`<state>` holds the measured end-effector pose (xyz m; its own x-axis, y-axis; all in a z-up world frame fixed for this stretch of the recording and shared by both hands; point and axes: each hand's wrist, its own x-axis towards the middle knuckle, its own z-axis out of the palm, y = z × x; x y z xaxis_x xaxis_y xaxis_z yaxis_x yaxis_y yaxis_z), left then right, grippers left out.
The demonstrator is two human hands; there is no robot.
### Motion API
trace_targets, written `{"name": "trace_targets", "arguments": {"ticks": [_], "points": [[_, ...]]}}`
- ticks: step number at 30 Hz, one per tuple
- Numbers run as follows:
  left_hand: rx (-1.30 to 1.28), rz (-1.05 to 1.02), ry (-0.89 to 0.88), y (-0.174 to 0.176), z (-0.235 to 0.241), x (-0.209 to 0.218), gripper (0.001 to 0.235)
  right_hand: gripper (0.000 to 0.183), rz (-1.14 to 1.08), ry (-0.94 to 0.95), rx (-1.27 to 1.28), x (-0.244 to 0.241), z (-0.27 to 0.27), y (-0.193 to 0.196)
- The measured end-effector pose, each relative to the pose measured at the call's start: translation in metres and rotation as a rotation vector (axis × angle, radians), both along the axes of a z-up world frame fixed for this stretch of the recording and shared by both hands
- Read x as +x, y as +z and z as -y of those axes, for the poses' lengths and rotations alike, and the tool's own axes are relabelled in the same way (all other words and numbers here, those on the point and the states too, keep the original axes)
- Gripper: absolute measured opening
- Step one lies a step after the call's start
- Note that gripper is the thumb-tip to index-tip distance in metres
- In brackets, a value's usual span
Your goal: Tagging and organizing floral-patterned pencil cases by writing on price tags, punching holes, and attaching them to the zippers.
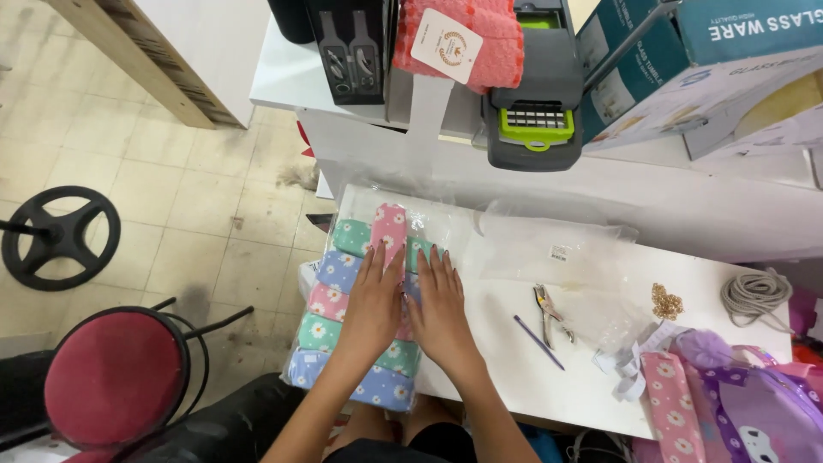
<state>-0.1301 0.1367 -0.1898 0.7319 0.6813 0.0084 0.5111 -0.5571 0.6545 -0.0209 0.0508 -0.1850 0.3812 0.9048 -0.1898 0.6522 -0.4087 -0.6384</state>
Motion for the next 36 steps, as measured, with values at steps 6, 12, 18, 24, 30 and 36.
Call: {"name": "trace_targets", "arguments": {"ticks": [6, 12, 18, 24, 30, 36], "points": [[-0.157, 0.138, -0.009, -0.046, -0.018, -0.008, 0.058, 0.063, 0.010, -0.028, 0.148, -0.003, -0.011, -0.065], [-0.337, 0.274, 0.067, -0.075, -0.027, -0.012, 0.064, 0.065, -0.254, -0.172, 0.230, -0.009, -0.032, -0.074], [-0.560, 0.284, 0.145, -0.064, -0.040, -0.009, 0.064, 0.062, -0.288, -0.238, 0.351, -0.013, -0.042, -0.081], [-0.618, 0.284, 0.155, -0.075, -0.045, -0.011, 0.068, 0.065, -0.387, -0.273, 0.418, -0.018, -0.051, -0.080], [-0.928, 0.337, 0.123, -0.073, -0.051, -0.012, 0.073, 0.065, -0.483, -0.238, 0.464, -0.021, -0.052, -0.077], [-0.959, 0.414, 0.119, -0.070, -0.046, -0.013, 0.068, 0.063, -0.538, -0.245, 0.440, -0.023, -0.051, -0.071]]}}
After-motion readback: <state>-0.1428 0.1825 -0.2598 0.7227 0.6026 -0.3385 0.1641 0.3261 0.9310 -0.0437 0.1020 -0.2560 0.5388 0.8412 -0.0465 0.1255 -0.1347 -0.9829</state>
